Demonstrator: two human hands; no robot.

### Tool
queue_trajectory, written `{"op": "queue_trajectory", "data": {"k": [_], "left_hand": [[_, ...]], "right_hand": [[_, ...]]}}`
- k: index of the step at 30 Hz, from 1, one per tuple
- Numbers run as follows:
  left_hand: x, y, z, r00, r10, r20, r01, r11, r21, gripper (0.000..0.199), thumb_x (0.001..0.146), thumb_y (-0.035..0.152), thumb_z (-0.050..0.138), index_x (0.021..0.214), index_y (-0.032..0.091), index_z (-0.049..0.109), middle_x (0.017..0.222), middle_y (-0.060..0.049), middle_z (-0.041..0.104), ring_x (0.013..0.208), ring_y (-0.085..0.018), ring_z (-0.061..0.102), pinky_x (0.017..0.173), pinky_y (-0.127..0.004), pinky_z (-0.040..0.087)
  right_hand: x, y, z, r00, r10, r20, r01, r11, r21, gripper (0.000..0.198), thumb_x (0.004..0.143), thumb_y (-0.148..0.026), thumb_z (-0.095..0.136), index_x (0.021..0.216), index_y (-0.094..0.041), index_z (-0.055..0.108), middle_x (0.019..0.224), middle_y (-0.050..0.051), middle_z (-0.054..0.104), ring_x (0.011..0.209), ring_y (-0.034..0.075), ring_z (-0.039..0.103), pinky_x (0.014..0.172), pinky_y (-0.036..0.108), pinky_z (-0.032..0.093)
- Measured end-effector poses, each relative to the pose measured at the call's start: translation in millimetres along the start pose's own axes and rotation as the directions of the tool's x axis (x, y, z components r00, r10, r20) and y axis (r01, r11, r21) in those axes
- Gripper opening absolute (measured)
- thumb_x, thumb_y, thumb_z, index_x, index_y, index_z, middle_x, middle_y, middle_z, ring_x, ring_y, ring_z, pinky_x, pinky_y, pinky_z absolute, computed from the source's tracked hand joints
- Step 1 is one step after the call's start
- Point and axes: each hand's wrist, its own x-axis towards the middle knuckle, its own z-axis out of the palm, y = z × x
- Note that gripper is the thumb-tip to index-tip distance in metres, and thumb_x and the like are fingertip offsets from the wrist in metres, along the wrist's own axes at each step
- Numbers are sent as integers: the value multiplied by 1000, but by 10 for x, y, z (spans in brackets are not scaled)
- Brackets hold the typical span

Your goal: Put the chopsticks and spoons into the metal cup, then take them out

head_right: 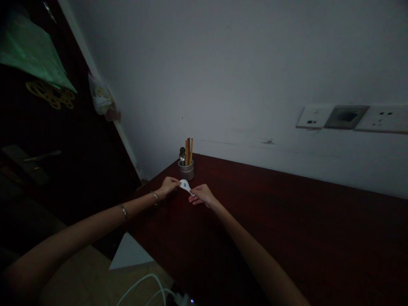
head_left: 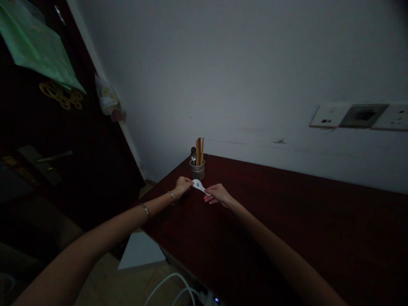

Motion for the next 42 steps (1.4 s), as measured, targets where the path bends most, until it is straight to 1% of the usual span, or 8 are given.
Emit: {"op": "queue_trajectory", "data": {"k": [4, 6, 10, 12, 20, 30, 36, 42], "left_hand": [[32, -50, 23, 999, -24, 23, 23, 999, 48, 8, 66, 17, 61, 62, 10, 64, 49, 0, 55, 40, -7, 43, 43, -20, 34], [50, -73, 40, 999, -38, 23, 37, 997, 68, 8, 67, 15, 61, 72, 9, 65, 50, 0, 56, 40, -7, 43, 43, -19, 34], [75, -120, 71, 999, -48, 3, 48, 995, 92, 35, 68, 13, 62, 102, 7, 55, 54, 1, 57, 40, -7, 45, 42, -18, 34], [77, -140, 79, 999, -36, 3, 35, 993, 114, 41, 69, 12, 62, 108, 7, 50, 54, 2, 56, 40, -7, 46, 42, -17, 34], [91, -191, 76, 999, -3, 41, -4, 982, 190, 33, 71, 12, 60, 102, 9, 49, 52, 5, 51, 41, -7, 45, 40, -16, 32], [144, -189, 46, 999, -6, 46, -4, 976, 216, 22, 70, 15, 58, 92, 11, 54, 49, 3, 55, 38, -8, 46, 41, -18, 33], [411, -17, -91, 992, 97, -83, -80, 978, 192, 18, 74, 22, 53, 89, 13, 55, 62, -2, 60, 54, -10, 54, 51, -19, 37], [782, 352, -262, 916, 230, -330, -206, 973, 106, 32, 67, 33, 63, 91, 12, 58, 70, -4, 60, 62, -14, 55, 56, -22, 38]], "right_hand": [[44, 24, 7, 1000, 12, 5, -12, 1000, -17, 13, 79, -17, 53, 70, -9, 57, 58, 5, 64, 47, 9, 60, 40, 15, 47], [67, 37, 7, 1000, 19, 11, -19, 1000, -21, 14, 79, -16, 52, 69, -8, 57, 57, 5, 64, 46, 9, 59, 40, 15, 47], [116, 56, -2, 999, 34, 20, -33, 999, -25, 16, 80, -16, 51, 68, -8, 57, 54, 4, 63, 44, 9, 59, 39, 15, 47], [136, 58, -6, 999, 45, 22, -45, 999, -30, 16, 80, -16, 50, 67, -8, 57, 52, 4, 62, 43, 9, 58, 38, 15, 47], [182, 52, 13, 997, 71, 22, -69, 996, -49, 17, 80, -15, 49, 65, -8, 56, 48, 4, 61, 39, 9, 57, 37, 15, 47], [224, 89, 6, 996, 87, 37, -85, 995, -50, 18, 81, -15, 48, 66, -8, 56, 49, 4, 61, 40, 9, 57, 39, 16, 48], [204, 105, -19, 994, 83, 68, -79, 995, -58, 18, 81, -18, 50, 67, -8, 57, 52, 5, 63, 43, 9, 58, 39, 15, 47], [178, 124, -59, 990, 105, 96, -97, 992, -84, 19, 80, -28, 54, 77, -9, 57, 60, 6, 64, 50, 11, 61, 41, 16, 48]]}}
